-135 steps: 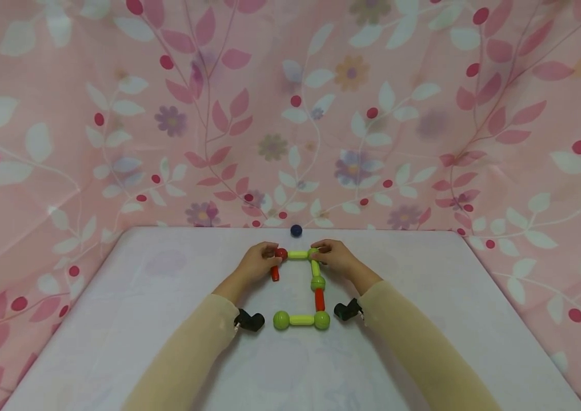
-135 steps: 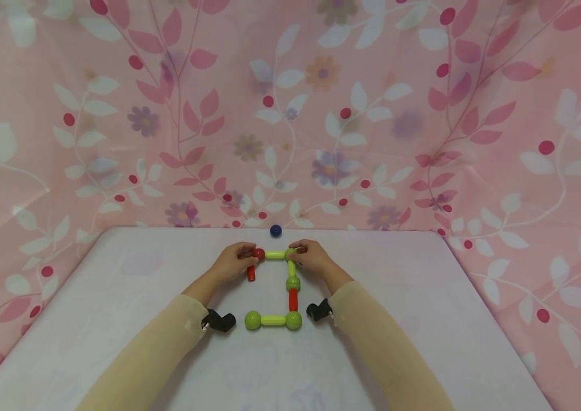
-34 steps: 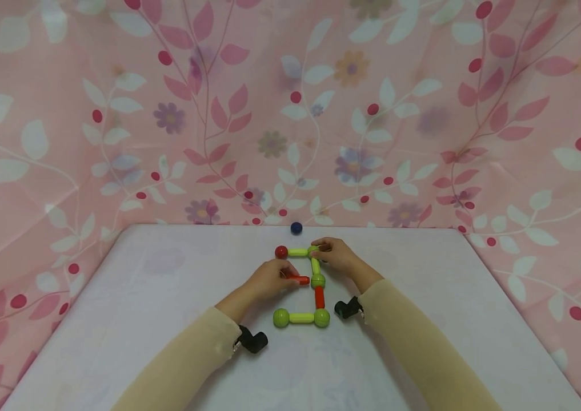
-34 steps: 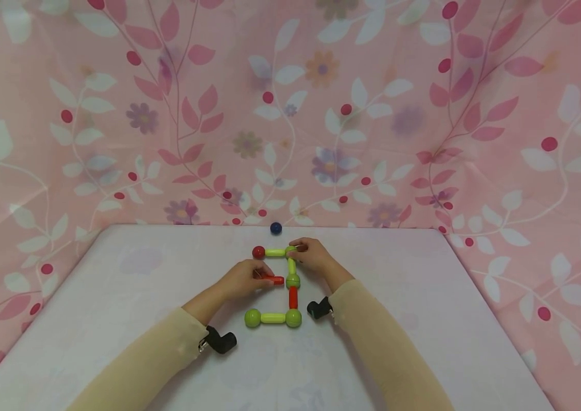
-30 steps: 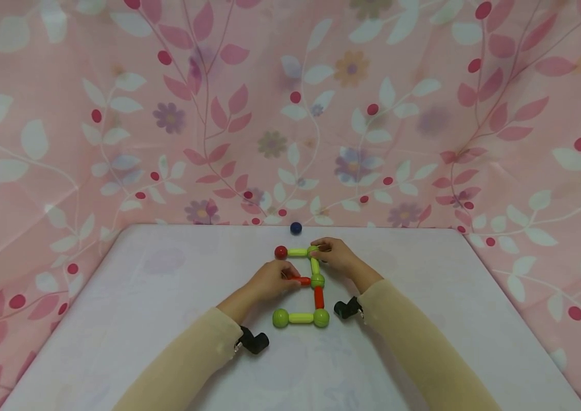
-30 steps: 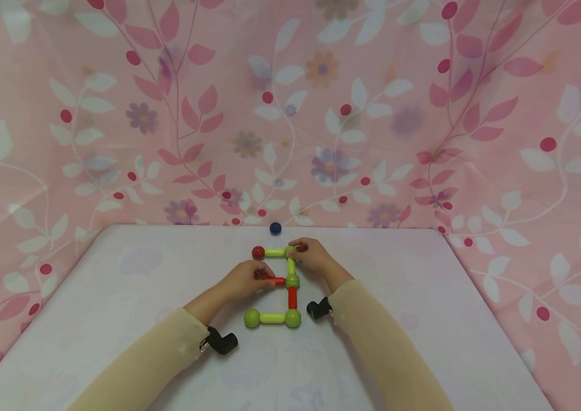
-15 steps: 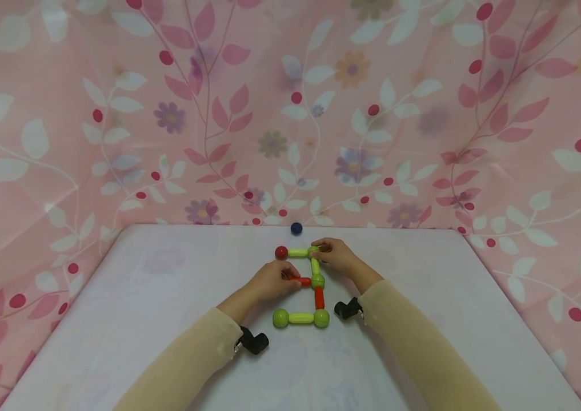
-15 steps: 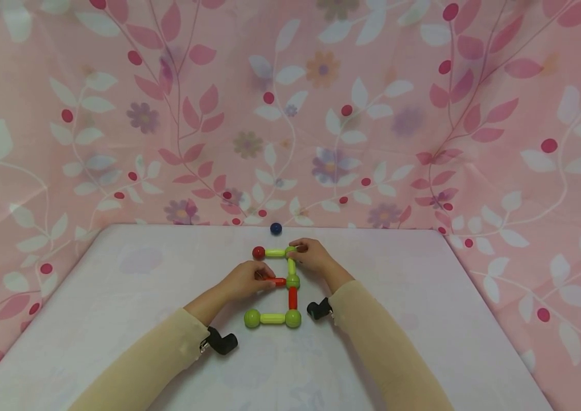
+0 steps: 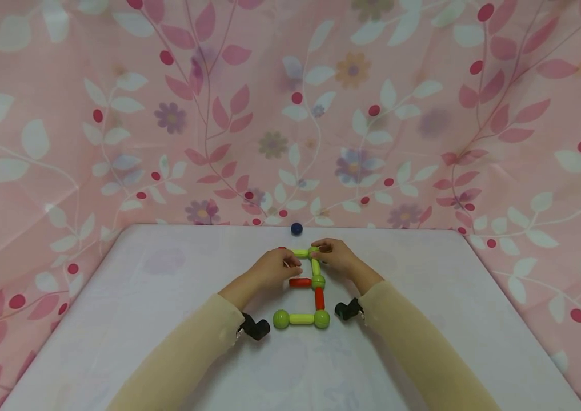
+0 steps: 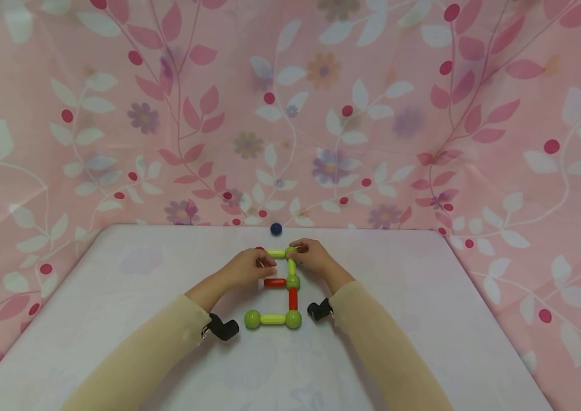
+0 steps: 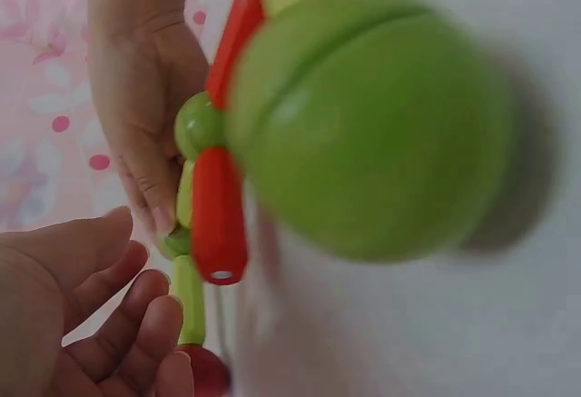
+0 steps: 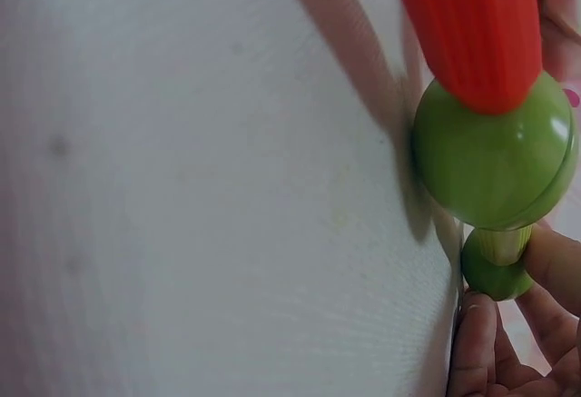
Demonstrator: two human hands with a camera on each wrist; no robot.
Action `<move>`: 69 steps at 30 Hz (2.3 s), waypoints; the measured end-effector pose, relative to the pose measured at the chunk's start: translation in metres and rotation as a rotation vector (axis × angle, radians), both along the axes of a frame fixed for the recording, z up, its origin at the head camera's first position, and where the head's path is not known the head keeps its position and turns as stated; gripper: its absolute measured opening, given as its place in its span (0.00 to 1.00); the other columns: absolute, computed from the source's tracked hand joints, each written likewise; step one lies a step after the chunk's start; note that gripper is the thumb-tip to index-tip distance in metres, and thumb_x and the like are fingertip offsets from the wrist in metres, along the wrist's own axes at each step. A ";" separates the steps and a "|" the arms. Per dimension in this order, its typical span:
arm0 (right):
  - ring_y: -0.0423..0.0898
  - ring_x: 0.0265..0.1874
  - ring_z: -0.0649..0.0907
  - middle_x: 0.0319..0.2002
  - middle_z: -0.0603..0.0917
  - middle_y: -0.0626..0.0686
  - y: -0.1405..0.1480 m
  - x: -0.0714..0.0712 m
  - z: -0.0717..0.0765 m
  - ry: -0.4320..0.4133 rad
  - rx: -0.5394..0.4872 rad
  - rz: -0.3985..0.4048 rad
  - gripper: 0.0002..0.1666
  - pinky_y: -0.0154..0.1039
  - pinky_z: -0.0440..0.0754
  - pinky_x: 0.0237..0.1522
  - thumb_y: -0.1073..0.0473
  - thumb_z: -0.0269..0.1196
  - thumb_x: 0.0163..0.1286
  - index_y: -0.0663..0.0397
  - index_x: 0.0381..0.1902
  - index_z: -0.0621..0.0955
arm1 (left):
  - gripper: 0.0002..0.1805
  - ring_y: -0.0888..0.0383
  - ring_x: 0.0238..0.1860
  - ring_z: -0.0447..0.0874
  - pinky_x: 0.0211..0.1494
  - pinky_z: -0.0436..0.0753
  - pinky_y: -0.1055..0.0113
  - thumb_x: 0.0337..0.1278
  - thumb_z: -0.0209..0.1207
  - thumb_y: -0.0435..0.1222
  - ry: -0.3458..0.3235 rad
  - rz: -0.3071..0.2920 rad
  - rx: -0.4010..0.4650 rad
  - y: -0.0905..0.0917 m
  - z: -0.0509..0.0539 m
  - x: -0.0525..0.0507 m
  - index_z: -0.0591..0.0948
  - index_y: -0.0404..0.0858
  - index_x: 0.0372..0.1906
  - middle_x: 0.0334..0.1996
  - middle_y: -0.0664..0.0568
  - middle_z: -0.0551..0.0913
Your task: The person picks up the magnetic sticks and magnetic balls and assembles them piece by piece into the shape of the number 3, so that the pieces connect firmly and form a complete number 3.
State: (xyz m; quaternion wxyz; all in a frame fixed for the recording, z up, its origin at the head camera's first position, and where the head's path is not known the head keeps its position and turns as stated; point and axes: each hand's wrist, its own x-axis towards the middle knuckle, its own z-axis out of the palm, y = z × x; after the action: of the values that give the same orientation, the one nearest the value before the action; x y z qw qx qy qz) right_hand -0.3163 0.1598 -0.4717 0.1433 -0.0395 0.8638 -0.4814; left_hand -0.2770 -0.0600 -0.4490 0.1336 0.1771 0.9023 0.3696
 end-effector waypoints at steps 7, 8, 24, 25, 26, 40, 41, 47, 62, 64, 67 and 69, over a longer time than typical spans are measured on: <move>0.55 0.58 0.77 0.59 0.79 0.58 0.006 0.000 -0.002 0.005 0.004 -0.010 0.23 0.49 0.76 0.59 0.52 0.67 0.70 0.51 0.61 0.81 | 0.10 0.57 0.41 0.80 0.43 0.80 0.64 0.67 0.63 0.41 0.115 0.067 0.016 0.014 0.009 -0.030 0.85 0.41 0.47 0.37 0.54 0.84; 0.55 0.58 0.77 0.59 0.79 0.58 0.007 -0.001 -0.002 0.008 0.009 -0.011 0.23 0.49 0.76 0.59 0.52 0.67 0.70 0.51 0.61 0.81 | 0.11 0.56 0.42 0.81 0.44 0.80 0.63 0.67 0.62 0.41 0.125 0.088 0.026 0.016 0.009 -0.033 0.84 0.41 0.48 0.39 0.54 0.84; 0.52 0.55 0.78 0.57 0.80 0.56 0.008 0.001 -0.002 0.021 0.010 0.003 0.21 0.46 0.78 0.55 0.53 0.67 0.70 0.50 0.59 0.82 | 0.24 0.45 0.64 0.74 0.66 0.72 0.50 0.68 0.61 0.41 0.134 0.346 0.175 0.032 -0.008 -0.075 0.76 0.40 0.66 0.63 0.44 0.77; 0.52 0.55 0.78 0.56 0.80 0.56 0.008 0.001 -0.002 0.025 0.007 0.001 0.21 0.46 0.79 0.54 0.53 0.67 0.70 0.50 0.59 0.82 | 0.25 0.46 0.66 0.72 0.67 0.71 0.50 0.68 0.61 0.42 0.129 0.343 0.167 0.033 -0.010 -0.077 0.76 0.40 0.67 0.65 0.44 0.76; 0.52 0.55 0.78 0.56 0.80 0.55 0.008 0.001 -0.002 0.027 0.003 -0.002 0.21 0.45 0.79 0.54 0.53 0.67 0.70 0.50 0.59 0.82 | 0.26 0.46 0.67 0.71 0.68 0.69 0.50 0.68 0.61 0.42 0.126 0.340 0.152 0.033 -0.013 -0.078 0.75 0.41 0.68 0.66 0.45 0.75; 0.51 0.57 0.79 0.56 0.82 0.54 -0.001 0.000 -0.004 0.056 -0.003 0.003 0.20 0.46 0.77 0.57 0.53 0.67 0.70 0.50 0.58 0.82 | 0.25 0.46 0.70 0.68 0.71 0.65 0.50 0.68 0.61 0.40 0.198 0.292 0.004 0.028 -0.028 -0.087 0.75 0.42 0.68 0.68 0.45 0.73; 0.51 0.57 0.79 0.56 0.82 0.54 0.000 0.000 -0.004 0.053 -0.008 0.000 0.20 0.46 0.78 0.57 0.54 0.67 0.70 0.50 0.58 0.82 | 0.25 0.46 0.69 0.69 0.71 0.66 0.50 0.68 0.61 0.39 0.203 0.284 -0.001 0.029 -0.028 -0.087 0.76 0.42 0.68 0.68 0.45 0.74; 0.50 0.55 0.79 0.55 0.82 0.54 -0.002 0.000 -0.002 0.046 -0.006 -0.007 0.20 0.45 0.78 0.56 0.54 0.67 0.70 0.50 0.58 0.82 | 0.18 0.46 0.62 0.76 0.66 0.71 0.51 0.67 0.62 0.38 0.226 0.294 0.008 0.029 -0.027 -0.085 0.79 0.42 0.59 0.60 0.44 0.80; 0.51 0.56 0.79 0.56 0.82 0.54 0.000 0.002 0.000 0.051 0.028 0.002 0.21 0.48 0.76 0.59 0.52 0.66 0.70 0.50 0.59 0.82 | 0.17 0.48 0.56 0.80 0.62 0.75 0.53 0.66 0.64 0.37 0.213 0.316 0.158 0.022 -0.033 -0.078 0.81 0.41 0.58 0.55 0.45 0.83; 0.51 0.56 0.79 0.56 0.82 0.54 0.000 0.002 0.000 0.046 0.028 0.004 0.22 0.47 0.77 0.58 0.52 0.67 0.70 0.49 0.60 0.81 | 0.17 0.49 0.54 0.80 0.60 0.76 0.53 0.66 0.64 0.38 0.222 0.327 0.196 0.019 -0.033 -0.075 0.82 0.41 0.58 0.55 0.46 0.83; 0.51 0.56 0.79 0.57 0.81 0.54 0.000 0.001 -0.001 0.030 0.026 0.003 0.22 0.47 0.77 0.56 0.51 0.67 0.70 0.48 0.60 0.81 | 0.18 0.49 0.52 0.79 0.59 0.77 0.54 0.66 0.64 0.39 0.235 0.321 0.246 0.015 -0.032 -0.070 0.82 0.41 0.58 0.54 0.47 0.83; 0.51 0.56 0.79 0.58 0.81 0.55 0.000 0.001 -0.001 0.025 0.023 0.002 0.23 0.47 0.77 0.57 0.51 0.67 0.70 0.48 0.60 0.81 | 0.18 0.49 0.52 0.79 0.59 0.77 0.54 0.66 0.65 0.39 0.240 0.306 0.264 0.013 -0.031 -0.065 0.82 0.42 0.58 0.53 0.48 0.84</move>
State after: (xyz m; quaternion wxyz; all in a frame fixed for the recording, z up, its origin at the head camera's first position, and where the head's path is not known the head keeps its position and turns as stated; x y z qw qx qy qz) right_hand -0.3152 0.1596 -0.4726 0.1333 -0.0448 0.8709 -0.4708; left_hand -0.3422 -0.0474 -0.4801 -0.0564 0.0970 0.8718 0.4768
